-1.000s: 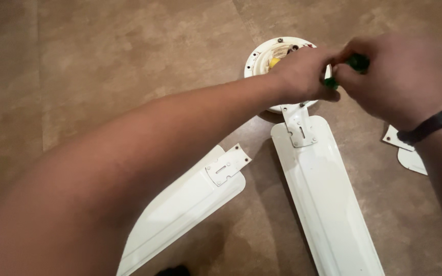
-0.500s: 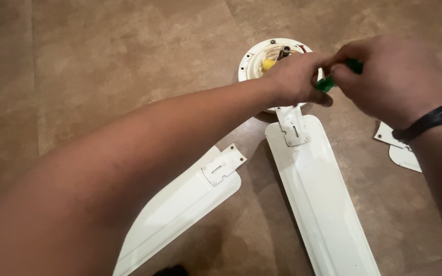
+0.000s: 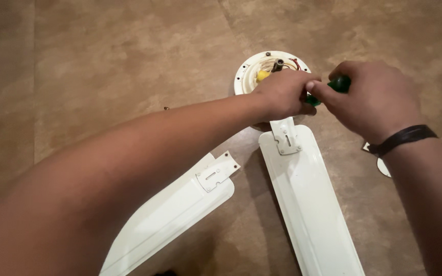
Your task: The person uses a screwdriver to remove screws from the fan blade mounts and detaches the blades from the motor housing. They then wipe the motor housing and blade surfaces with a cloth.
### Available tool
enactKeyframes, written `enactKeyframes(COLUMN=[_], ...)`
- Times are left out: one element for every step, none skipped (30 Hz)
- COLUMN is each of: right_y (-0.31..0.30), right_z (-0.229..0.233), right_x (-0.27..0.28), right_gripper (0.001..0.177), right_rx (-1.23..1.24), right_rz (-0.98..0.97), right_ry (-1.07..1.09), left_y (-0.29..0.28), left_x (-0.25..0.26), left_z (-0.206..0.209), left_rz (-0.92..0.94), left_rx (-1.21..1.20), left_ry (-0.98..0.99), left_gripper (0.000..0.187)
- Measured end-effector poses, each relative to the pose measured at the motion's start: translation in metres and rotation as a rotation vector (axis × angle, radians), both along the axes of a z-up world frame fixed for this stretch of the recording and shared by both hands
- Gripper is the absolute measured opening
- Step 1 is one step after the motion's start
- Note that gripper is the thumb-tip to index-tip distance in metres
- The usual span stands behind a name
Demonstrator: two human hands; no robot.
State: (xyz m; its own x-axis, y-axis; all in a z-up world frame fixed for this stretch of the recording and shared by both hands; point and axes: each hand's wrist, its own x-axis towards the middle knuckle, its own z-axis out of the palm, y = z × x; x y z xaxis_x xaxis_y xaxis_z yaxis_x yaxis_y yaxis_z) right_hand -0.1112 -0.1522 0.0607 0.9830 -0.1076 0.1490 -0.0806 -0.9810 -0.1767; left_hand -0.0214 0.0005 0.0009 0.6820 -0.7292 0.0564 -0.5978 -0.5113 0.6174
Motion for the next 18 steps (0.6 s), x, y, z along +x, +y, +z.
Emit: enactKeyframes(right_y=[-0.001,-0.001,-0.001,0.001,0.003,0.000,0.001,0.003,0.006,0.009,0.012,0.015,0.018,0.019,0.021,0.018,0.014,0.012], right_z=[-0.001,-0.005,-0.009,-0.011,-0.012,-0.010,-0.009,-0.008,-0.004,-0.001,0.002,0.005,0.007,0.009,0.009,0.010,0.011,0.012], right_x=[0.002,0.001,-0.001,-0.002,-0.004,-0.003,-0.003,-0.005,-0.008,-0.009,-0.011,-0.012,-0.012,-0.013,-0.012,-0.016,-0.020,-0.016], right_gripper=[0.052,0.052,0.052,0.051,0.050,0.049,0.049,0.050,0.050,0.050,0.049,0.049,0.048,0.048,0.048,0.048,0.048,0.048], right_rx=[0.026,0.052,0.077,0.092,0.107,0.116,0.125,0.135,0.144,0.149,0.154,0.162,0.183,0.206,0.229,0.275,0.322,0.370], right_rz=[-0.008,-0.015,-0.022,0.011,0.045,0.076,0.067,0.055,0.042,0.047,0.052,0.057,0.010,-0.040,-0.091,-0.087,-0.085,-0.063], right_ry=[0.000,0.010,0.020,0.004,-0.012,-0.045,-0.051,-0.052,-0.053,-0.055,-0.057,-0.059,-0.005,0.050,0.104,0.121,0.137,0.140], left_y=[-0.001,-0.002,-0.002,0.001,0.004,0.002,0.001,0.002,0.002,0.002,0.002,0.002,0.004,0.005,0.005,0.001,-0.002,0.000], left_x=[0.001,-0.001,-0.002,-0.003,-0.004,-0.001,0.000,-0.001,-0.003,-0.003,-0.004,-0.005,-0.005,-0.006,-0.006,-0.010,-0.013,-0.009], left_z=[0.001,-0.003,-0.006,-0.008,-0.010,-0.008,-0.008,-0.007,-0.006,-0.005,-0.003,-0.002,-0.001,-0.001,0.000,-0.001,-0.002,0.002], left_rz=[0.021,0.043,0.065,0.069,0.072,0.072,0.067,0.058,0.049,0.040,0.032,0.023,0.024,0.020,0.016,0.010,0.004,0.014], left_rx=[0.005,0.010,0.015,0.012,0.009,0.001,0.005,0.008,0.012,0.021,0.030,0.043,0.021,0.000,-0.020,-0.009,0.001,0.013], left_ry=[0.004,0.017,0.030,0.017,0.003,-0.027,-0.012,0.008,0.027,0.017,0.007,-0.003,0.005,0.013,0.022,0.010,-0.003,-0.030], left_gripper=[0.035,0.034,0.032,0.035,0.037,0.040,0.039,0.038,0.038,0.038,0.038,0.039,0.039,0.040,0.041,0.040,0.040,0.039])
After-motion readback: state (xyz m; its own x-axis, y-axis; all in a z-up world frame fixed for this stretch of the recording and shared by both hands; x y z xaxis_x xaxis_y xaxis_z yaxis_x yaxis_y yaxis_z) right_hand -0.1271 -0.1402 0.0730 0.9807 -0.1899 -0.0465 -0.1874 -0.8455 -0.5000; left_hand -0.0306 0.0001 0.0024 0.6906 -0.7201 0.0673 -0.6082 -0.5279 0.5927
